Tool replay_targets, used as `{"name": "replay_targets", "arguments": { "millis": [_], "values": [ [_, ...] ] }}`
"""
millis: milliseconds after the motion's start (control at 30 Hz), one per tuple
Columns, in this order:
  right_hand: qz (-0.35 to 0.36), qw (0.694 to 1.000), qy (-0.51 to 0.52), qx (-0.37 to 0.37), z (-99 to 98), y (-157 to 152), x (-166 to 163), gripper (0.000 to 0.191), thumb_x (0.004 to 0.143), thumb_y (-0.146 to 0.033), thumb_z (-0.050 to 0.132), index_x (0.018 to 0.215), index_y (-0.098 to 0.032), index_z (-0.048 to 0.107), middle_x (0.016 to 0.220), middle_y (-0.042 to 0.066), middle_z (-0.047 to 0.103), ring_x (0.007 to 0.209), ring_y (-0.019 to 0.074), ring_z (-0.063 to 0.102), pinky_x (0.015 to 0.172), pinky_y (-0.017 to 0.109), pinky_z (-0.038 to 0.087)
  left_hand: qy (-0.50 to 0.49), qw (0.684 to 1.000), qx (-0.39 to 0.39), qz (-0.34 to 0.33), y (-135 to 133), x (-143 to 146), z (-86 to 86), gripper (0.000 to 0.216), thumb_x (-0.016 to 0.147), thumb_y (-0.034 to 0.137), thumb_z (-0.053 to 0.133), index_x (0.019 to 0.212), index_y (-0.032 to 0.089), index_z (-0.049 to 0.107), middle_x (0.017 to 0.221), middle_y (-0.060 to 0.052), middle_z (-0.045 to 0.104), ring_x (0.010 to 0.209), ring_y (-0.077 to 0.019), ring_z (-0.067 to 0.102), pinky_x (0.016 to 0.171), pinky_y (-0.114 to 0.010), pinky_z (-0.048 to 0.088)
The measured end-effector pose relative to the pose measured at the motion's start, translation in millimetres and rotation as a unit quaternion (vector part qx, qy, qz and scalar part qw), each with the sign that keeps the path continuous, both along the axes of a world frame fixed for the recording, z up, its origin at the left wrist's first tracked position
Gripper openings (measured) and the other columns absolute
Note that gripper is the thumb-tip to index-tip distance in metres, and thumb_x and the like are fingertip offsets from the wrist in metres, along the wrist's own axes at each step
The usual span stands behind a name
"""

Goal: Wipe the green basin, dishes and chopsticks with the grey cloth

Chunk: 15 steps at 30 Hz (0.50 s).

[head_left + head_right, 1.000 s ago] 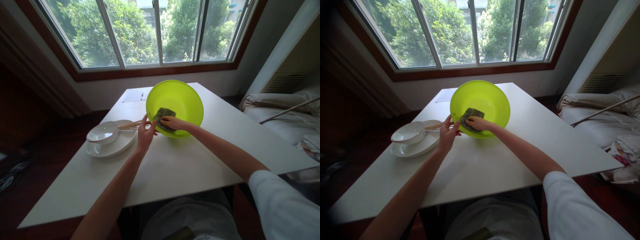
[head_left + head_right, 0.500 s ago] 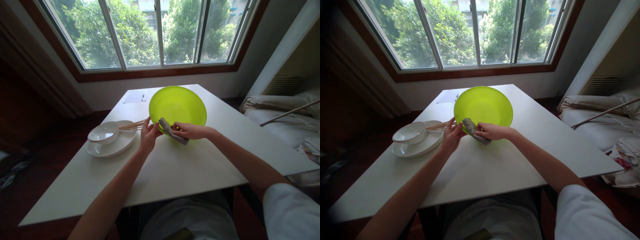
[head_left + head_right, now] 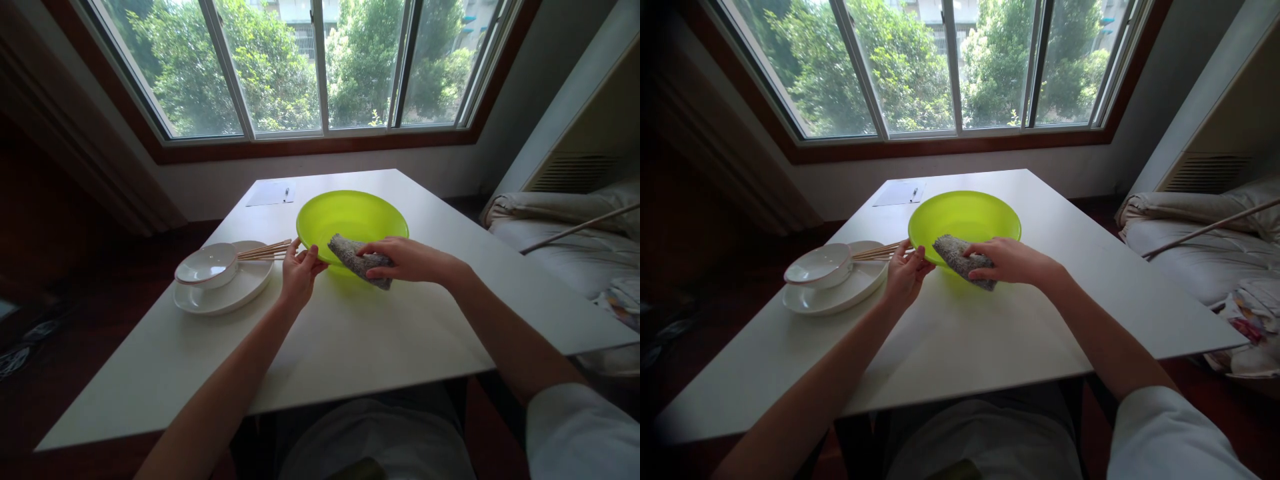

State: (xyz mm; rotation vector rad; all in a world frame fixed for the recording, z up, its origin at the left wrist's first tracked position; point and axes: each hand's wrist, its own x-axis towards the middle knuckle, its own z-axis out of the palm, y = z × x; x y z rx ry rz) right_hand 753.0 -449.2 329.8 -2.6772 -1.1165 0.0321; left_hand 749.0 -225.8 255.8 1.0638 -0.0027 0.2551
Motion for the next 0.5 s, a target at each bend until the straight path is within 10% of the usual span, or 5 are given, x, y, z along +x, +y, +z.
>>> {"name": "replay_targets", "arguments": {
  "millis": [500],
  "values": [
    [-0.1,0.985,-0.136,-0.044,1.6,27.3,-14.4,0.044,0.086,-0.053,0.05,0.115,-0.022,0.057,0.106,0.013,0.062,0.092,0.0264,0.059,0.068,0.031,0.045,0.041,0.999,-0.024,0.022,-3.8,1.5,-0.9,0.051,0.065,0.028,0.078,0.102,0.018,0.045,0.072,0.003,0.065,0.051,-0.0072,0.061,0.054,-0.019,0.053]
  ]
}}
